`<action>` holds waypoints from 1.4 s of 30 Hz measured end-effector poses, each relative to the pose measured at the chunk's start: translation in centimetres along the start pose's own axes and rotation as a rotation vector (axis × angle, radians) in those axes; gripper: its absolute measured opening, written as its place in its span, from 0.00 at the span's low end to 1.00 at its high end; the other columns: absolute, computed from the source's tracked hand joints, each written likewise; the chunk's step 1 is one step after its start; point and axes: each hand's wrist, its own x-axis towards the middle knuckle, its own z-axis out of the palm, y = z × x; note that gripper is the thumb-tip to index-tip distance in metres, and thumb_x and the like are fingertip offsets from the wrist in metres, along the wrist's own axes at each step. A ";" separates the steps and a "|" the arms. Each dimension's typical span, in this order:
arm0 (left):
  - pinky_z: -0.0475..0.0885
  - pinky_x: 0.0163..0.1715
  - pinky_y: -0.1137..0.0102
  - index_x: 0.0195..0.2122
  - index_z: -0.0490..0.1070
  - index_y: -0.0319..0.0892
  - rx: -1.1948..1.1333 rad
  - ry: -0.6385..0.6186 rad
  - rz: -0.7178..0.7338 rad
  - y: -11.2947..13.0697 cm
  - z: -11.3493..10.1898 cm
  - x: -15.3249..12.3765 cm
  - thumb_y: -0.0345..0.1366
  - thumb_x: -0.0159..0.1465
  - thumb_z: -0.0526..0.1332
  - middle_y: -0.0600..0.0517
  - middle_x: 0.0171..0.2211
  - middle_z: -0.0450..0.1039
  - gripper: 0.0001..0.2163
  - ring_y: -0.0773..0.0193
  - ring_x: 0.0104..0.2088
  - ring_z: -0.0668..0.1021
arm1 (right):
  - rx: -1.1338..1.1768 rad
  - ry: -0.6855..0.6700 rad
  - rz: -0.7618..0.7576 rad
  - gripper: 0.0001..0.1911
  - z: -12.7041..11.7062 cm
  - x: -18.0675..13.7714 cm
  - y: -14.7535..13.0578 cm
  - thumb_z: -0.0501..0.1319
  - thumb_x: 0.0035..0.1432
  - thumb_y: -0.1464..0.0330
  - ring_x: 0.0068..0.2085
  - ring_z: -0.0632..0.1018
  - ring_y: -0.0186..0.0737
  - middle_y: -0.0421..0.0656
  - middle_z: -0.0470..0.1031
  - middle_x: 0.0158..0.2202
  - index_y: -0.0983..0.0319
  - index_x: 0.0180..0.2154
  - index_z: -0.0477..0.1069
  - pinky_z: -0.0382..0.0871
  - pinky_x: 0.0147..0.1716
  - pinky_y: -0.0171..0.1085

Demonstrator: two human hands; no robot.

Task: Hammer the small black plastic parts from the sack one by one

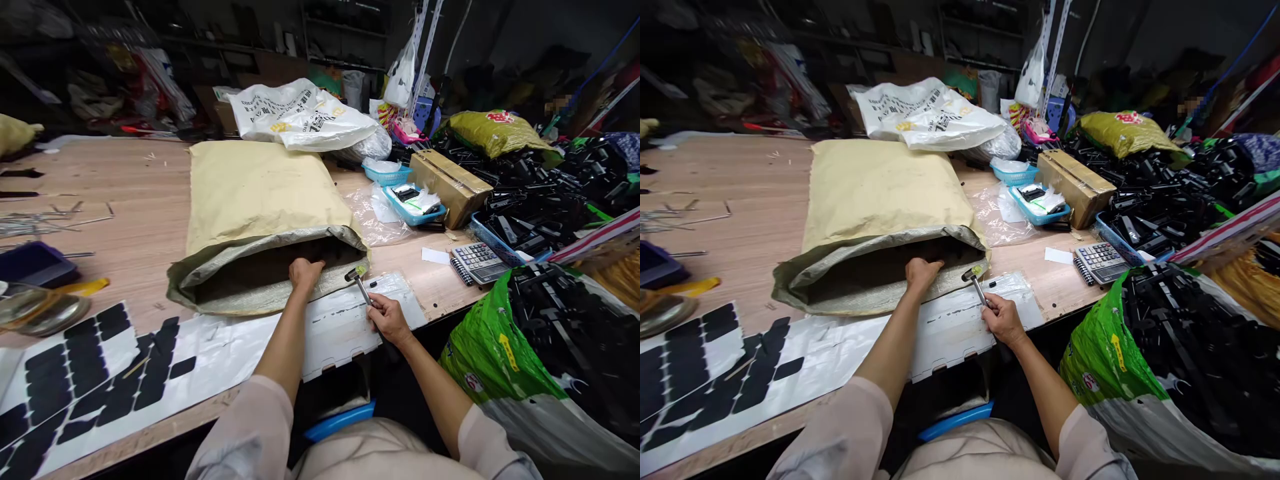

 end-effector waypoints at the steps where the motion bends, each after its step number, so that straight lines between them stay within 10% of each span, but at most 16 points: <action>1: 0.68 0.37 0.63 0.34 0.77 0.41 0.036 0.023 -0.017 -0.4 -0.5 -0.8 0.40 0.56 0.66 0.46 0.30 0.76 0.09 0.50 0.38 0.78 | -0.002 0.000 0.004 0.20 0.0 0.0 -0.1 0.62 0.56 0.66 0.16 0.70 0.30 0.36 0.70 0.23 0.65 0.49 0.76 0.64 0.14 0.29; 11: 0.66 0.49 0.61 0.36 0.80 0.46 0.038 -0.200 0.414 -6.3 -2.9 -9.0 0.40 0.54 0.69 0.50 0.38 0.78 0.09 0.52 0.47 0.71 | -0.100 -0.063 -0.079 0.23 -0.1 -0.6 -0.2 0.63 0.55 0.65 0.18 0.67 0.29 0.36 0.67 0.23 0.66 0.52 0.77 0.63 0.15 0.30; 25: 0.65 0.46 0.63 0.32 0.78 0.45 0.055 -0.193 0.448 -6.4 -2.6 -8.8 0.38 0.55 0.70 0.51 0.35 0.75 0.06 0.54 0.43 0.70 | -0.401 -0.243 -0.285 0.19 2.9 -1.5 -2.7 0.61 0.56 0.71 0.25 0.68 0.34 0.38 0.73 0.26 0.61 0.49 0.80 0.65 0.27 0.32; 42: 0.64 0.44 0.64 0.42 0.83 0.52 0.130 -0.102 0.450 -6.5 -1.5 -9.1 0.45 0.58 0.70 0.51 0.35 0.73 0.11 0.57 0.42 0.69 | -0.310 -0.188 -0.161 0.18 0.9 -1.9 -1.7 0.62 0.56 0.70 0.22 0.62 0.30 0.36 0.64 0.22 0.63 0.48 0.79 0.59 0.19 0.29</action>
